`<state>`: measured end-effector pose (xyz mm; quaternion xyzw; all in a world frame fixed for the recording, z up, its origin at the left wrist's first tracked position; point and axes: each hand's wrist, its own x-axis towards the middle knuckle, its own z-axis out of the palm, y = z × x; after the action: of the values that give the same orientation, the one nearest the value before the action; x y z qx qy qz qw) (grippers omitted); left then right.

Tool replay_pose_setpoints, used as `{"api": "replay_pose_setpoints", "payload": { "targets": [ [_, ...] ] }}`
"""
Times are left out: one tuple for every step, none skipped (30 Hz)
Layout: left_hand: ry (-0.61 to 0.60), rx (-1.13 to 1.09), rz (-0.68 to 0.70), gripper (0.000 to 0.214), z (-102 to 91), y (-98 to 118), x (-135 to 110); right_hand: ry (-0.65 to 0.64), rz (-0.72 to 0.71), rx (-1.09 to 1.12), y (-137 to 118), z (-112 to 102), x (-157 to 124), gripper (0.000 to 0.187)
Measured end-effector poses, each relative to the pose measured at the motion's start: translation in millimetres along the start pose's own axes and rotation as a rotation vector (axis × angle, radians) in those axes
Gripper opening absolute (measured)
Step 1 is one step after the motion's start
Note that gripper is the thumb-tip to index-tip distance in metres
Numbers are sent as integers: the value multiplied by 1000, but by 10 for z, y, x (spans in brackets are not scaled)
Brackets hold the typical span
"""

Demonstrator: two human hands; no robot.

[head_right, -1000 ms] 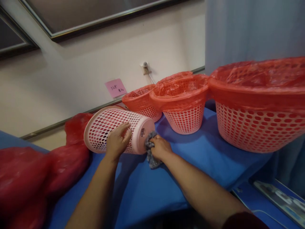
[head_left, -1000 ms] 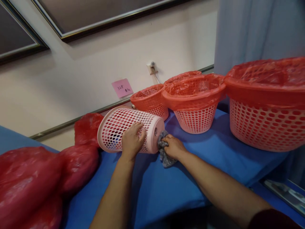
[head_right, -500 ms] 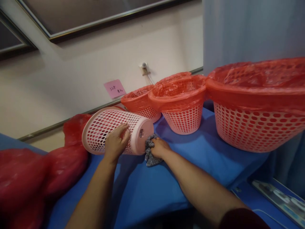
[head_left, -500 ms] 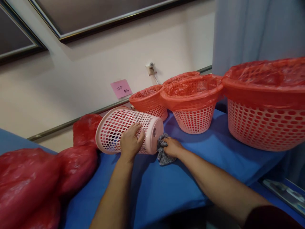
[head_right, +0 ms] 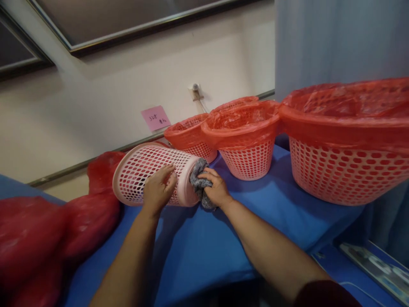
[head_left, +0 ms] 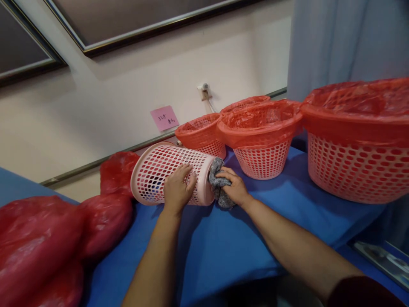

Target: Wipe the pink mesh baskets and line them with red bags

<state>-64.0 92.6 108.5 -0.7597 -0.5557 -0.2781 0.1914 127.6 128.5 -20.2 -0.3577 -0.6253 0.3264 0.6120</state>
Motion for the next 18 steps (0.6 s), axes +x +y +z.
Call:
{"api": "replay_pose_setpoints", "payload": {
  "targets": [
    [1,0,2,39,1,0,0,-18,-40,13,-39,-10,-37,50],
    [2,0,4,39,1,0,-2,-47,-77,9,-81,-18,-74,48],
    [3,0,4,39,-1,0,-6,-88,-105,-13,-123,-26,-107,46],
    [4,-2,4,39,-2,1,-9,-145,-120,-51,-164,-33,-138,43],
    [6,-5,1,38,-5,2,-14,-211,-126,-100,-202,-38,-167,40],
    [7,-7,-2,38,-7,3,-17,-282,-120,-157,-236,-39,-194,37],
    [7,-10,-6,37,-10,4,-20,-347,-94,-219,-263,-36,-221,35],
    [6,-13,-8,37,-11,5,-22,-397,-52,-282,-281,-29,-248,33],
    [5,-14,-11,37,-12,6,-24,-425,1,-338,-289,-17,-271,31],
    [4,-14,-12,37,-12,6,-25,-435,55,-382,-285,-1,-290,28],
    [4,-16,-11,37,-12,5,-25,-429,107,-411,-271,16,-300,27],
    [6,-19,-12,37,-11,4,-27,-412,151,-426,-248,34,-299,27],
    [10,-23,-12,36,-11,3,-29,-387,189,-432,-217,48,-286,29],
    [12,-27,-12,36,-12,1,-31,-356,221,-432,-183,60,-261,33],
    [13,-30,-11,36,-13,0,-34,-323,255,-430,-148,67,-226,39],
    [13,-32,-9,36,-14,-1,-38,-289,287,-423,-115,68,-186,46],
    [14,-33,-8,37,-15,-2,-41,-261,313,-410,-90,66,-145,52],
    [14,-32,-7,37,-15,-1,-43,-244,333,-391,-72,59,-108,57]
  ]
}}
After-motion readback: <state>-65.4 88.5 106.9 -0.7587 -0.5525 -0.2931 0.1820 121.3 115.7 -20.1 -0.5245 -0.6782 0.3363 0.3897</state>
